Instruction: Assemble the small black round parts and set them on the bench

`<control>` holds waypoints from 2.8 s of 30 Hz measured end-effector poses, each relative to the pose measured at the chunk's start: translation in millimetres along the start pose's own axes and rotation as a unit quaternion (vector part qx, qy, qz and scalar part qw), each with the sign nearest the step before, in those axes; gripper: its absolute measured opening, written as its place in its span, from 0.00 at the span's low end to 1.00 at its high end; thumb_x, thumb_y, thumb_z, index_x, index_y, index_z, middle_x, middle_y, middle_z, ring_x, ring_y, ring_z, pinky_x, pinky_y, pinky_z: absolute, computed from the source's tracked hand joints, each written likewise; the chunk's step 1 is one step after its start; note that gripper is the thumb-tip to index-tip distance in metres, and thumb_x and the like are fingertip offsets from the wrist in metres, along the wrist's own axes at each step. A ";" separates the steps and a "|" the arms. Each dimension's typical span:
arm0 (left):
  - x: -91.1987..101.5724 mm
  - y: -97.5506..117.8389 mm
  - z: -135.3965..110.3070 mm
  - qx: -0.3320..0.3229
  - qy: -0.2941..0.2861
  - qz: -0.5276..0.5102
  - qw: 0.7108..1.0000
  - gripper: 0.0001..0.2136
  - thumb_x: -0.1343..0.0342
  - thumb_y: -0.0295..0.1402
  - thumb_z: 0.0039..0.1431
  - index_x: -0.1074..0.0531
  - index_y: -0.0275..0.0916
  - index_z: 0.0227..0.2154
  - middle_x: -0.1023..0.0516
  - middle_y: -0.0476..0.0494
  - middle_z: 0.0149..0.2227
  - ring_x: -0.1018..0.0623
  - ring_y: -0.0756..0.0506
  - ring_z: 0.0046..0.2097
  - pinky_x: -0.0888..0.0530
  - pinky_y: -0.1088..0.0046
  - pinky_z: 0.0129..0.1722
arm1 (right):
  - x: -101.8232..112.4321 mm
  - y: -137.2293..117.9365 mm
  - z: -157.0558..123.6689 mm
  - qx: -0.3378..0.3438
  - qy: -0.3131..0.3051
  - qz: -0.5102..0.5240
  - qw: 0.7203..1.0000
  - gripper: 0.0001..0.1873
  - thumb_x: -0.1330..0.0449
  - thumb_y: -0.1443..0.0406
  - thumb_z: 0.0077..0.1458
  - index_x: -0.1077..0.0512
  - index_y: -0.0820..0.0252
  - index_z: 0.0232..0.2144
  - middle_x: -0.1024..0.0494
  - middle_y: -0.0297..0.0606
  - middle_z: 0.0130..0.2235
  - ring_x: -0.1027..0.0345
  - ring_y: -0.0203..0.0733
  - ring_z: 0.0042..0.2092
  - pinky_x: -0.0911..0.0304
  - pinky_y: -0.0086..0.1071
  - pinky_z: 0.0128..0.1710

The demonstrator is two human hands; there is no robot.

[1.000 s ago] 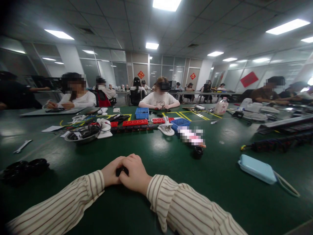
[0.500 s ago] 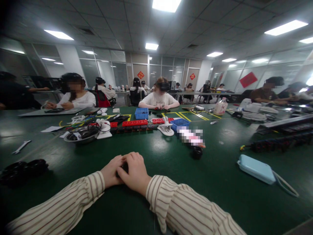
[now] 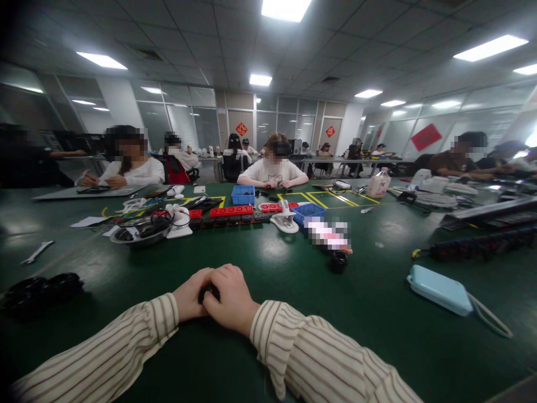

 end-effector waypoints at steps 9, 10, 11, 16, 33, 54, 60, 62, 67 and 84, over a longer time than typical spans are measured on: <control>-4.4 -2.3 -0.3 0.019 0.004 0.085 0.996 0.27 0.39 0.39 0.37 0.35 0.39 0.44 0.28 0.41 0.42 0.30 0.37 0.47 0.44 0.50 0.55 | -1.5 8.5 0.3 -0.051 0.020 -0.051 0.997 0.08 0.42 0.66 0.47 0.35 0.60 0.32 0.34 0.37 0.35 0.43 0.41 0.39 0.46 0.36 0.42; -3.2 -1.1 0.1 0.017 0.006 0.087 0.996 0.24 0.40 0.37 0.37 0.34 0.39 0.42 0.28 0.41 0.41 0.30 0.38 0.46 0.43 0.51 0.54 | -2.3 9.1 0.6 -0.055 0.017 -0.054 0.997 0.07 0.42 0.66 0.46 0.36 0.61 0.31 0.34 0.36 0.34 0.43 0.41 0.39 0.46 0.35 0.41; -1.9 0.5 0.5 0.013 0.006 0.084 0.996 0.22 0.41 0.36 0.38 0.34 0.38 0.40 0.28 0.42 0.40 0.29 0.38 0.44 0.40 0.53 0.53 | -2.9 9.5 0.9 -0.057 0.014 -0.056 0.997 0.06 0.42 0.66 0.46 0.36 0.61 0.29 0.34 0.36 0.34 0.43 0.40 0.38 0.46 0.35 0.40; 1.2 5.0 1.5 -0.002 -0.005 0.020 1.000 0.16 0.43 0.32 0.38 0.33 0.36 0.34 0.30 0.42 0.36 0.30 0.41 0.40 0.31 0.62 0.44 | -3.6 6.5 1.4 -0.032 0.005 -0.031 0.999 0.05 0.43 0.71 0.44 0.35 0.61 0.28 0.33 0.36 0.33 0.42 0.39 0.38 0.46 0.34 0.40; -2.0 -0.9 -0.6 0.014 0.011 0.077 0.997 0.26 0.40 0.38 0.38 0.36 0.40 0.44 0.29 0.41 0.44 0.31 0.37 0.48 0.43 0.52 0.55 | -0.7 7.1 0.2 -0.049 0.020 -0.043 0.998 0.08 0.42 0.66 0.46 0.36 0.60 0.32 0.34 0.37 0.35 0.43 0.41 0.40 0.46 0.36 0.42; -5.7 -8.7 1.5 -0.002 -0.002 0.055 0.999 0.17 0.41 0.33 0.38 0.29 0.37 0.35 0.28 0.42 0.38 0.29 0.40 0.42 0.32 0.61 0.46 | -5.4 10.6 -1.1 -0.058 -0.045 -0.136 0.988 0.14 0.39 0.59 0.47 0.32 0.61 0.35 0.31 0.39 0.35 0.39 0.42 0.38 0.43 0.35 0.39; 0.5 -8.6 1.0 0.010 0.006 0.072 0.997 0.14 0.41 0.41 0.44 0.28 0.38 0.32 0.27 0.42 0.37 0.29 0.41 0.41 0.32 0.62 0.44 | 35.3 34.1 1.5 -0.042 0.122 -0.037 0.991 0.14 0.47 0.64 0.55 0.35 0.60 0.44 0.32 0.40 0.41 0.39 0.40 0.44 0.42 0.34 0.45; 2.3 -10.2 0.5 0.025 0.009 0.079 0.997 0.15 0.42 0.43 0.46 0.28 0.37 0.33 0.27 0.41 0.38 0.29 0.40 0.41 0.32 0.62 0.44 | 52.4 55.6 -1.6 -0.088 0.177 -0.042 0.979 0.11 0.46 0.65 0.54 0.34 0.60 0.41 0.34 0.40 0.41 0.39 0.39 0.43 0.41 0.34 0.44; 2.1 -14.0 -1.1 0.052 0.019 0.094 0.994 0.19 0.46 0.46 0.50 0.29 0.37 0.38 0.28 0.40 0.40 0.29 0.39 0.43 0.33 0.59 0.45 | 80.4 95.0 -13.6 -0.159 0.236 -0.097 0.954 0.09 0.41 0.64 0.47 0.39 0.61 0.28 0.36 0.40 0.36 0.40 0.41 0.39 0.41 0.36 0.42; -0.7 -21.2 -10.8 0.138 -0.197 0.206 0.949 0.51 0.49 0.61 0.37 0.53 0.33 0.60 0.58 0.34 0.63 0.55 0.32 0.63 0.56 0.40 0.56 | 2.4 23.1 -2.0 -0.029 -0.044 -0.128 0.990 0.25 0.43 0.61 0.52 0.40 0.60 0.52 0.39 0.44 0.55 0.48 0.46 0.57 0.52 0.42 0.57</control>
Point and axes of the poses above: each hand's wrist, its own z-axis towards the middle knuckle, its own x-axis out of the back of the hand, y = z × x, the point moved 6 cm from there along z, towards the middle knuckle
